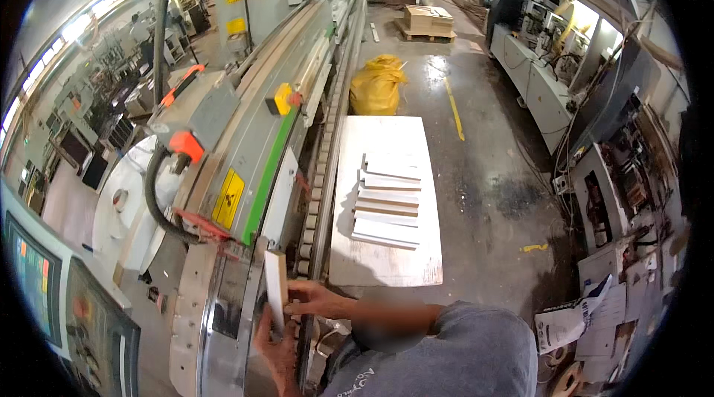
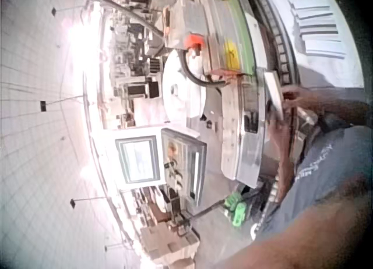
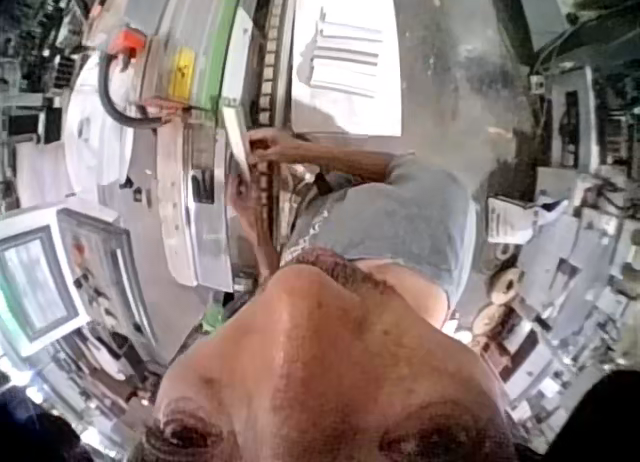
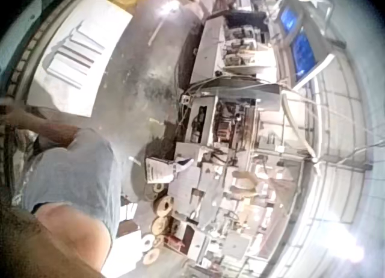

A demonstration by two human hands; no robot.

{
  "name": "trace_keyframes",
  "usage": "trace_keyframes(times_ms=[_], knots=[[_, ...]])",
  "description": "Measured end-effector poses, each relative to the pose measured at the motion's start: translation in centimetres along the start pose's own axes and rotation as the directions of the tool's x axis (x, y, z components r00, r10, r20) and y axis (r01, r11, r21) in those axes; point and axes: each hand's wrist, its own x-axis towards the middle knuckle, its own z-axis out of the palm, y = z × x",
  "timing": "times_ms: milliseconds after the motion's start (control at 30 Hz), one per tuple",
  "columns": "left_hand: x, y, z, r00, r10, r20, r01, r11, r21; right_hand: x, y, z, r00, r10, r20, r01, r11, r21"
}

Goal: The person feeds white rectangular boards into a machine by hand one at a time and moves a stack of processed boards from a pallet to a side table.

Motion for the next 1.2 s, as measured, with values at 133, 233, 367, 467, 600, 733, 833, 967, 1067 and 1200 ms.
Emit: trace_keyframes(times_ms=[133,233,367,467,600,733,833,967,1067,1200], knots=[[-2.8,-3.3,-5.3,0.989,-0.085,-0.124,0.102,0.985,0.137,0.8,3.1,5.0,0.996,0.092,-0.014,-0.081,0.781,-0.62],[-6.1,-8.4,-9.6,0.955,-0.133,-0.266,0.2,0.95,0.24,0.9,4.3,9.1,0.913,0.406,0.035,-0.353,0.829,-0.434],[-5.3,-12.2,-11.8,0.943,0.149,-0.297,-0.042,0.94,0.339,1.1,9.9,10.9,0.934,0.357,0.021,-0.347,0.919,-0.188],[-4.7,-14.9,-12.9,0.928,0.144,-0.344,-0.003,0.926,0.379,2.7,10.3,14.2,0.941,0.338,0.019,-0.336,0.94,-0.061],[-3.7,-18.1,-13.3,0.845,0.356,-0.399,-0.093,0.833,0.546,5.7,11.7,16.2,0.906,0.423,0.025,-0.419,0.903,-0.095],[-3.0,-17.3,-13.7,0.8,0.356,-0.483,0.045,0.767,0.64,7.9,13.4,15.9,0.931,0.364,-0.017,-0.365,0.93,-0.044],[-3.6,-17.3,-13.9,0.785,0.311,-0.535,0.105,0.785,0.61,8.6,15.1,15.1,0.944,0.331,0.007,-0.33,0.942,-0.052],[-3.9,-18.0,-14.5,0.758,0.226,-0.612,0.184,0.826,0.533,8.9,15.9,16.1,0.959,0.284,-0.024,-0.284,0.959,-0.004],[-3.7,-18.7,-14.6,0.781,0.229,-0.581,0.117,0.861,0.495,9.9,15.4,15.7,0.948,0.313,0.057,-0.303,0.942,-0.142],[-3.1,-18.2,-14.5,0.793,0.179,-0.582,0.141,0.876,0.461,10.1,14.4,15.8,0.961,0.275,0.034,-0.267,0.953,-0.144]])
